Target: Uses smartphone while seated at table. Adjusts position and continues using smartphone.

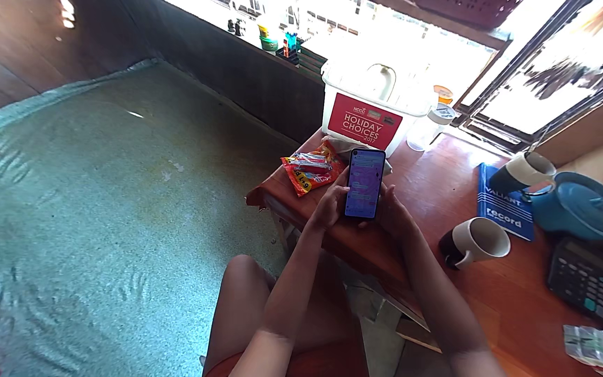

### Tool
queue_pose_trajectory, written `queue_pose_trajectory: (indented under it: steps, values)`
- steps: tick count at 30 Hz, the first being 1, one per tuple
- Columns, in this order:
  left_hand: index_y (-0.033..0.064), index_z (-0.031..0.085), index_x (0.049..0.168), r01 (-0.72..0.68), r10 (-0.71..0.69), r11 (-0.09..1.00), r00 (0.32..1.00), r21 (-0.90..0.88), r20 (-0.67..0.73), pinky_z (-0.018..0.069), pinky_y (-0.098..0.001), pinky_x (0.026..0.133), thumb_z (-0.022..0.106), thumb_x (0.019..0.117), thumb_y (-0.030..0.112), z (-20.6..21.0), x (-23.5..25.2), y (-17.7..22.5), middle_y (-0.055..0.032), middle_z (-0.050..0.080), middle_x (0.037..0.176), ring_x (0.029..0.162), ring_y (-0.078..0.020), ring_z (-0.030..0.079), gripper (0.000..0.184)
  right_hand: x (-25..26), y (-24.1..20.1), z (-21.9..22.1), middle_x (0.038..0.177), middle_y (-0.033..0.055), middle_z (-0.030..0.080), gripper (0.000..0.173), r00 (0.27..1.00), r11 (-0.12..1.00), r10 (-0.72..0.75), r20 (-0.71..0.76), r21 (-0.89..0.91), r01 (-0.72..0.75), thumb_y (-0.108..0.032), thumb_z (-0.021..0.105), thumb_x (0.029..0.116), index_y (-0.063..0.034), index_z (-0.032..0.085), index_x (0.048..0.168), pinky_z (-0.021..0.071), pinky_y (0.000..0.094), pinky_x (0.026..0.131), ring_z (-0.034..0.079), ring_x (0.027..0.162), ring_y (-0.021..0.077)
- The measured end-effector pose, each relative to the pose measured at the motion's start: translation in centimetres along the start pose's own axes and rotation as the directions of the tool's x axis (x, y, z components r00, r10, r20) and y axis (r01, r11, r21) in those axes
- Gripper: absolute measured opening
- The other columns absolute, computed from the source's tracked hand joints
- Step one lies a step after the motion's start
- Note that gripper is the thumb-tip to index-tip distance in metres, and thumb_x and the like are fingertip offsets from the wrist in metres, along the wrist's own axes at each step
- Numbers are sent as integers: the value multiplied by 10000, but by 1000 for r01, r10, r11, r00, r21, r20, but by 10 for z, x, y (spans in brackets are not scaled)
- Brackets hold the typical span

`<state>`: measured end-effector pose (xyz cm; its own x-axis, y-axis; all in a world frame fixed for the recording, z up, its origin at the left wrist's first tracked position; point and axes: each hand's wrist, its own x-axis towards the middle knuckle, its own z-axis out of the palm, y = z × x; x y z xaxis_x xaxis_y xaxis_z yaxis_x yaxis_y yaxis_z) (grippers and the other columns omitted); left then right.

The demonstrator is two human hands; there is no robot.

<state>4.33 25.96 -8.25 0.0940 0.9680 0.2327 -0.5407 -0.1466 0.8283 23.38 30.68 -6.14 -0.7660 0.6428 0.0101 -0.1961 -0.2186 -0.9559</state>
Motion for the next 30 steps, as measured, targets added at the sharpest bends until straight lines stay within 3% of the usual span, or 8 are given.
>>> queue_pose_trajectory:
  steps: [3,5,7,11,15,30]
  values:
    - [149,136,1638,-3,3,1000,1000,2,1,411,-449,1137,250,1012,165,0,0,0,-109,335,1618,1410,-219,442,636,0,1,-1,1316,102,649,843,1000,1000,6,-13,10,-6,-698,558,919,-228,252,1549,643,440,697,702,1087,281]
    - [140,132,1638,-8,7,1000,1000,11,4,407,-448,1143,256,1016,174,-2,0,-2,-111,322,1625,1420,-221,430,636,0,3,-1,1292,112,657,642,1000,1000,-4,-5,22,4,-425,573,979,-249,287,1526,643,446,671,710,1060,296]
    - [128,128,1638,-15,15,1000,1000,18,9,406,-440,1145,248,1027,173,-3,1,-3,-115,324,1624,1418,-219,434,624,0,4,-2,1273,128,660,648,1000,999,-16,4,36,16,-195,609,921,-231,311,1495,642,470,675,714,1044,311]
    - [130,146,1635,-9,9,1000,1000,16,-7,409,-437,1141,255,1027,169,-2,1,-2,-111,339,1615,1409,-215,443,619,0,5,-1,1265,125,664,740,1000,1000,-14,-1,11,14,8,595,847,-201,290,1488,644,471,677,719,1031,308]
    - [137,136,1638,-2,2,1000,1000,19,-5,393,-442,1152,266,1017,170,-2,1,-2,-108,314,1629,1428,-213,418,635,-1,3,3,1262,119,664,753,1000,1000,-4,-20,-7,4,93,572,838,-192,289,1475,647,448,680,721,1030,292]
    - [146,133,1642,19,-18,999,1000,33,-19,410,-448,1137,267,1010,164,-3,1,-2,-109,318,1630,1419,-220,432,646,-1,2,2,1303,107,645,798,1000,1000,9,-8,-24,-9,124,568,835,-216,277,1496,646,456,713,702,1087,293]
